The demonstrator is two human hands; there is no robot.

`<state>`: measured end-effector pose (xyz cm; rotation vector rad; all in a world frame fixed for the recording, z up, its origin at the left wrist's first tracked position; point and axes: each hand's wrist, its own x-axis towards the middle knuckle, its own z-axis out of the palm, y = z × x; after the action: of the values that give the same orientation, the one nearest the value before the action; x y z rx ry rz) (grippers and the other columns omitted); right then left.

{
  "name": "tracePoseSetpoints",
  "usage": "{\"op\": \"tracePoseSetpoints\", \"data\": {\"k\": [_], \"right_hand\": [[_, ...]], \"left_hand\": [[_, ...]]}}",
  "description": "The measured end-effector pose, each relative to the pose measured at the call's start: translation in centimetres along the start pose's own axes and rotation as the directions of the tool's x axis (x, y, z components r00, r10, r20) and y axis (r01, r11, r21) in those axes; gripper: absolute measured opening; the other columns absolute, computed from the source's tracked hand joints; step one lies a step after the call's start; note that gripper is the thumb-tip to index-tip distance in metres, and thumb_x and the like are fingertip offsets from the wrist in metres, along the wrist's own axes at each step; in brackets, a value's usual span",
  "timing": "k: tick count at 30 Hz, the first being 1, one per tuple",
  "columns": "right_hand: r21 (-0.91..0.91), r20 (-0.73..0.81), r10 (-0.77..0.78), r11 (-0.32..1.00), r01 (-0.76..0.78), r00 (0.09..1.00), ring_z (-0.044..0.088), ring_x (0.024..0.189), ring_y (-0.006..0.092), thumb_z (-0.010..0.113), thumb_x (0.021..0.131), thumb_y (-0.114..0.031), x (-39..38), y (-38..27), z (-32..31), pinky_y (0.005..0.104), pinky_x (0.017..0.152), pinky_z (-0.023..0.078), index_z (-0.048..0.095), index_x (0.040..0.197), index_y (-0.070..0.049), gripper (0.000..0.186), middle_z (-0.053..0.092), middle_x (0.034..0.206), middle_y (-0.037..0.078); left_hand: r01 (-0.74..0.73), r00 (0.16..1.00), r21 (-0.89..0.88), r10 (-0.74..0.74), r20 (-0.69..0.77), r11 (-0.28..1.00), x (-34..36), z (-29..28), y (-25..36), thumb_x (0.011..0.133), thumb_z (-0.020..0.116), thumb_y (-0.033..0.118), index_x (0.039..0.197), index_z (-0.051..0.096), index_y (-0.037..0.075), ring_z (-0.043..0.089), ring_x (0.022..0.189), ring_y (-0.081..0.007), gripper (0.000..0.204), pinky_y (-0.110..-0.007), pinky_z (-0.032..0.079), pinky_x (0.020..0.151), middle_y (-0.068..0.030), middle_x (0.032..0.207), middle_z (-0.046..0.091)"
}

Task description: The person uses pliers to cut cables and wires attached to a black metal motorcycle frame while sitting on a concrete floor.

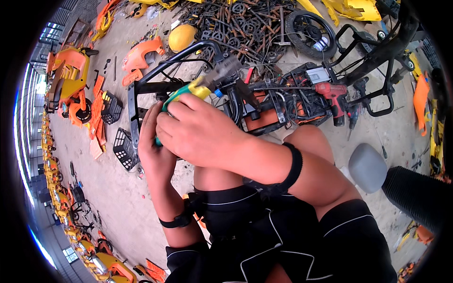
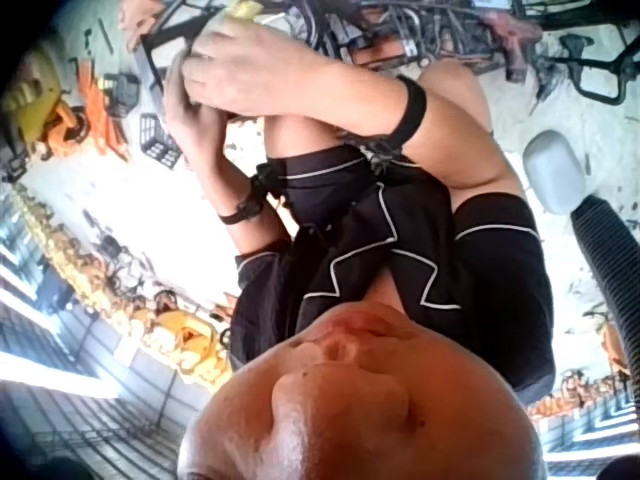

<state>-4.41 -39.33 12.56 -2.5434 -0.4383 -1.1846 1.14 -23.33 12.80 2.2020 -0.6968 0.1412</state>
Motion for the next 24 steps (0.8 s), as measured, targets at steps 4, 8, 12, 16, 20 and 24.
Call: {"op": "tracePoseSetpoints", "data": {"k": [4,8,12,16,20,24], "right_hand": [[0.136,-0.16,-0.153,0.975,0.175,0.975,0.062,0.094,0.0153,0.068,0.074,-0.016,1.5,1.6,-0.1,0.0321,0.101,0.049,0.071,0.076,-0.012,0.005,0.065,0.085,-0.005],[0.14,-0.191,-0.122,0.979,0.151,0.974,0.062,0.094,0.0162,0.067,0.074,-0.016,1.6,1.7,0.2,0.0335,0.105,0.048,0.07,0.074,-0.012,0.004,0.064,0.084,-0.005],[0.213,-0.238,-0.083,0.968,0.136,0.968,0.063,0.096,0.0169,0.067,0.073,-0.015,1.6,1.4,0.3,0.0344,0.109,0.047,0.07,0.074,-0.013,0.004,0.064,0.083,-0.005],[0.222,-0.272,-0.091,0.963,0.154,0.958,0.064,0.098,0.0172,0.066,0.074,-0.016,1.7,0.8,0.7,0.0357,0.113,0.045,0.069,0.075,-0.013,0.004,0.064,0.084,-0.004],[0.212,-0.24,-0.1,0.965,0.153,0.966,0.064,0.099,0.0173,0.065,0.075,-0.017,1.4,0.7,1.1,0.037,0.117,0.041,0.067,0.078,-0.013,0.006,0.063,0.084,-0.004],[0.275,-0.266,-0.099,0.946,0.174,0.959,0.063,0.106,0.0173,0.065,0.076,-0.02,1.4,0.4,0.5,0.0386,0.121,0.036,0.067,0.079,-0.016,0.005,0.063,0.087,-0.005]], "left_hand": [[0.1,0.995,-0.026,-0.1,0.017,0.995,-1.0,0.1,0.1,0.097,0.063,0.004,0.137,0.061,-0.005,0.063,0.124,-0.0248,0.04,-0.036,0.048,0.107,-0.0166,0.137,0.065],[0.057,0.993,-0.073,-0.064,-0.101,0.996,-1.1,0.9,0.5,0.099,0.064,0.012,0.125,0.065,-0.002,0.068,0.108,-0.021,0.029,-0.035,0.053,0.092,-0.0131,0.118,0.072],[0.043,0.996,0.116,-0.034,-0.078,0.992,-1.7,0.7,0.0,0.099,0.065,0.009,0.131,0.061,-0.003,0.067,0.111,-0.0262,0.035,-0.037,0.053,0.097,-0.0139,0.123,0.069],[0.048,0.983,0.771,0.107,-0.149,0.636,-1.5,2.4,1.0,0.1,0.067,0.016,0.124,0.062,-0.002,0.068,0.096,-0.0304,0.03,-0.037,0.054,0.086,-0.0126,0.109,0.069],[0.001,0.995,0.555,0.056,-0.086,0.832,-1.4,1.7,1.1,0.101,0.067,0.016,0.123,0.063,-0.001,0.067,0.095,-0.0279,0.029,-0.036,0.054,0.085,-0.0115,0.108,0.069],[0.011,0.997,0.488,0.028,-0.072,0.873,-1.9,1.4,2.0,0.101,0.067,0.016,0.122,0.064,-0.001,0.066,0.094,-0.0254,0.027,-0.034,0.054,0.084,-0.0105,0.107,0.069]]}}
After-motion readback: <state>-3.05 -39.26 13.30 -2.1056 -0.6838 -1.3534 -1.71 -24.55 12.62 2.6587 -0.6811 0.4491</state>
